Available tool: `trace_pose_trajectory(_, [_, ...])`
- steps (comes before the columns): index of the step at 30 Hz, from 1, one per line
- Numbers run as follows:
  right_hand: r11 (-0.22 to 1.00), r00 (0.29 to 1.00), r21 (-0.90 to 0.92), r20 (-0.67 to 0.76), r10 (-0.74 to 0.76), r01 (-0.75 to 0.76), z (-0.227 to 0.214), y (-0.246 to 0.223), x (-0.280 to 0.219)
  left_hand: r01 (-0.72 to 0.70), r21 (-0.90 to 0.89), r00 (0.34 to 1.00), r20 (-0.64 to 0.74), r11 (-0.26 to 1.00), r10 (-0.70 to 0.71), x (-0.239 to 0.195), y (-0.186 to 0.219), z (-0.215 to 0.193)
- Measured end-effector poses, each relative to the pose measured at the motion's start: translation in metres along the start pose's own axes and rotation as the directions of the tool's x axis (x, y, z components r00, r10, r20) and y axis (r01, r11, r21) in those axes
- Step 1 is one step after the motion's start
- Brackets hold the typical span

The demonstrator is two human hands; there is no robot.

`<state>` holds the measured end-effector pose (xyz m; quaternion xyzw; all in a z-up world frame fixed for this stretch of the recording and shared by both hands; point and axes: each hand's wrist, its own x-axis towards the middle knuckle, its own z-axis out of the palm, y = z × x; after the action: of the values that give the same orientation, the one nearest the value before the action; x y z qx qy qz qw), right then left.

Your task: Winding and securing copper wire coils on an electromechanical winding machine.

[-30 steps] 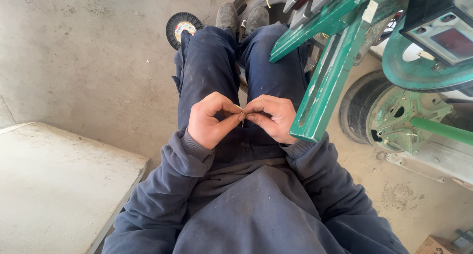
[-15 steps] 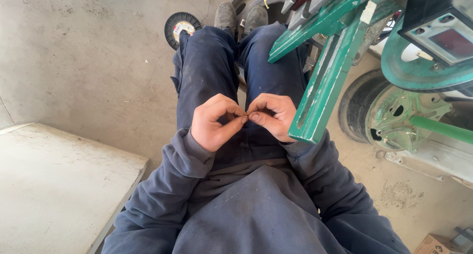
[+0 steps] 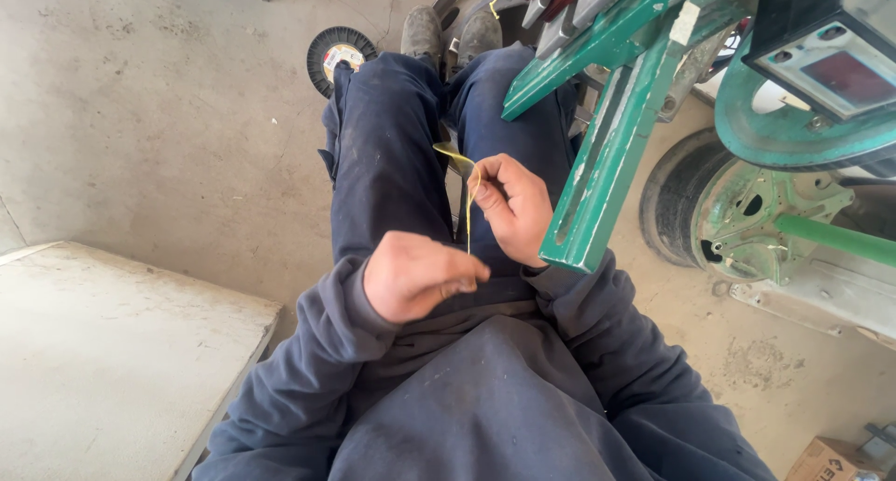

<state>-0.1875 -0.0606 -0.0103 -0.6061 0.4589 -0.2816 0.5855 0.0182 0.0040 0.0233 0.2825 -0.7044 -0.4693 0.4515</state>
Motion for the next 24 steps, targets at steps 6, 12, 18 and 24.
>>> trace_pose_trajectory(6, [0.99,0.995,0.143,-0.09,0.034,-0.021,-0.003,0.006,-0.001,0.046,-0.042,0.998,0.055,0.998,-0.044,-0.022,0.03,0.002])
trace_pose_trajectory(12, [0.858,0.981,0.514,-0.162,0.111,-0.012,-0.011,0.003,0.006,0.361,-0.204,0.933,0.078,0.91,-0.352,-0.081,0.045,-0.023])
trace_pose_trajectory(18, [0.861,0.976,0.508,-0.194,0.099,0.013,-0.01,0.011,0.004,0.598,-0.1,0.778,-0.167,0.795,-0.606,-0.122,0.058,-0.048])
trace_pose_trajectory(24, [0.935,0.965,0.354,-0.249,0.08,0.014,-0.015,0.015,-0.005,0.657,-0.118,0.549,-0.602,0.745,-0.58,-0.136,0.056,-0.084])
